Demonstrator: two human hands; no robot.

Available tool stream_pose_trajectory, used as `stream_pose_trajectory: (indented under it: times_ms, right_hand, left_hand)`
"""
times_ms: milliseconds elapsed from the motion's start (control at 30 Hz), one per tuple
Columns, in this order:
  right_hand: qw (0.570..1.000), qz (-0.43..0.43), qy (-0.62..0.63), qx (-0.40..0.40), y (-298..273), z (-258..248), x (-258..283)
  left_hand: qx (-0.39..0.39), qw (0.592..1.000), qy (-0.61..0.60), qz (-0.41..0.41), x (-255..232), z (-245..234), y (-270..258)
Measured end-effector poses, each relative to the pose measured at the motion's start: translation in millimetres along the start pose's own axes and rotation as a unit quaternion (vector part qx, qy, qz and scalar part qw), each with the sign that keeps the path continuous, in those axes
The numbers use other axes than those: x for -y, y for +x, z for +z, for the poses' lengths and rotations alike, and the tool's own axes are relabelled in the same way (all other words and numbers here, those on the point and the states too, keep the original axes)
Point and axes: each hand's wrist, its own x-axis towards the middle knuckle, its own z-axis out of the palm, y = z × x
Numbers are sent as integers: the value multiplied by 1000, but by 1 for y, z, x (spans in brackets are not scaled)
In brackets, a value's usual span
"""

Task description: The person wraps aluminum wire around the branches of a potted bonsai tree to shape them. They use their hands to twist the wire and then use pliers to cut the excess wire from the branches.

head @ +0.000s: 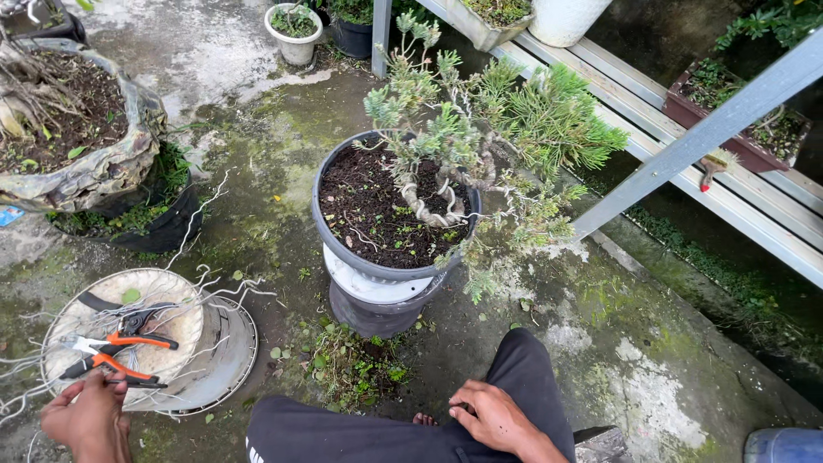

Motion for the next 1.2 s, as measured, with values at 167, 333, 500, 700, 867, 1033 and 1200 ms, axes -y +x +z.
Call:
stream_pose_trajectory:
  times_ms: [167, 333, 500, 700, 867, 1033, 1200]
  right_hand:
    - [999, -11, 45, -2, -8, -10, 10]
    - [985, -72, 124, -93, -10, -28, 52]
    - [951, -195, 180, -158, -5, -50, 106]
    - [935, -211, 161, -235, -26, -64, 98]
    - [899, -187, 357, -171, -32, -49, 53]
    - [863, -160, 469, -97, -49, -60, 37]
    - [889, -145, 403, -164, -62, -67, 14]
  left_hand:
    - [17, 996, 34, 80, -22, -18, -26]
    - [100, 978, 88, 158, -108, -9, -196]
    - [316, 947, 49, 20, -112, 26, -365]
    - [495, 865, -83, -17, -67, 61, -460]
    - [573, 819, -20, 16, -90, 57, -514]
    - [572, 800, 157, 90, -131, 55, -530]
    - [542, 752, 166, 335, -221, 63, -516]
